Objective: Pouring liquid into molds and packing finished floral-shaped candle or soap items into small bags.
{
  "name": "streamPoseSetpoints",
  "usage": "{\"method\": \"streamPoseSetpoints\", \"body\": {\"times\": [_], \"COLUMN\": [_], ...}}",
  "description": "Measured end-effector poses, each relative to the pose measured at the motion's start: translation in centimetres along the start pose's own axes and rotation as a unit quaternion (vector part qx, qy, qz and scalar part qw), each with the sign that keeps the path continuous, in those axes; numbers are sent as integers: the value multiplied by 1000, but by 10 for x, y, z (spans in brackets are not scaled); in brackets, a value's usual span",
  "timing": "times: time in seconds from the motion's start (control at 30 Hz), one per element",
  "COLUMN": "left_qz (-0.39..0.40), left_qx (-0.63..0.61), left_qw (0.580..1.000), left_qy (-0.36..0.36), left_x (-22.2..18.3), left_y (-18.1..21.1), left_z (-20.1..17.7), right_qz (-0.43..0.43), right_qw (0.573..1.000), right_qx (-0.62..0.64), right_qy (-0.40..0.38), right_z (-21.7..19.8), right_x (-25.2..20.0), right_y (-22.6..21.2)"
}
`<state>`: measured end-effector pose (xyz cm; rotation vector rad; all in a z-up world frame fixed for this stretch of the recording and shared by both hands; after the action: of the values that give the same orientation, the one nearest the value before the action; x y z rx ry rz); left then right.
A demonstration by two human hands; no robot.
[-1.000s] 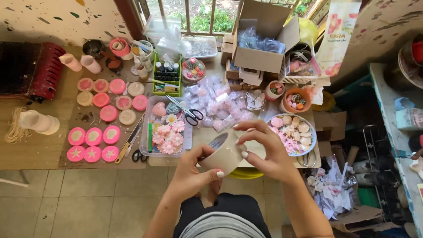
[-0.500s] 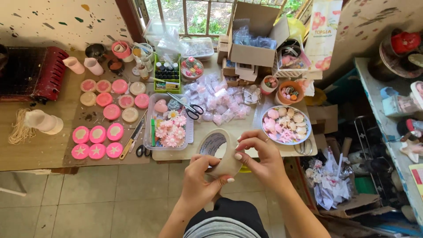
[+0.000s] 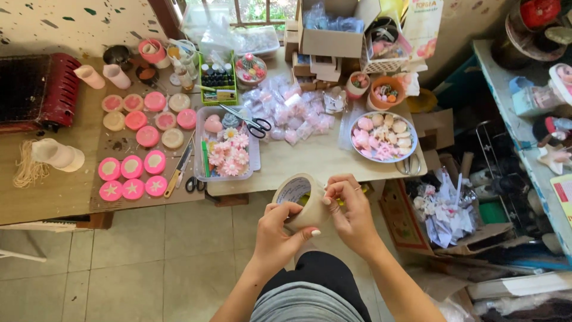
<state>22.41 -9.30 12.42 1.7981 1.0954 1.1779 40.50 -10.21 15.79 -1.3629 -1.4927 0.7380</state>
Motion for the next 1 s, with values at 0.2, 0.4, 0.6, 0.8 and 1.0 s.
{"method": "streamPoseSetpoints", "body": {"times": [0.2, 0.4, 0.6, 0.8, 1.0], "left_qz": [2, 44, 66, 50, 37], "left_qx": [6, 25, 48, 48, 21], "left_qw": [1000, 996, 991, 992, 995], "left_qy": [15, 80, 106, 107, 93], "left_x": [-16, -26, -25, -23, -16], "left_y": [4, 27, 46, 46, 53], "left_z": [10, 24, 47, 69, 77], "right_qz": [-60, -122, -173, -130, -92], "right_qw": [995, 985, 979, 989, 985], "right_qx": [83, 96, 72, 25, 146], "right_qy": [19, 72, 84, 72, 10], "right_z": [-8, -23, -48, -71, -90], "right_x": [-14, -28, -30, -36, -22], "right_y": [-7, -2, -11, 21, 0]}}
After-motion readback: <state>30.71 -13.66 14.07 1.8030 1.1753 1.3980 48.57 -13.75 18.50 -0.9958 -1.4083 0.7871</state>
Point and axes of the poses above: each hand's wrist, its own x-axis towards the middle knuckle, its own z-axis out of the palm, y = z × x, the point moved 5 cm from there along x, towards the middle knuckle, and after that the axes turned 10 degrees about x, right-handed, at the moved point
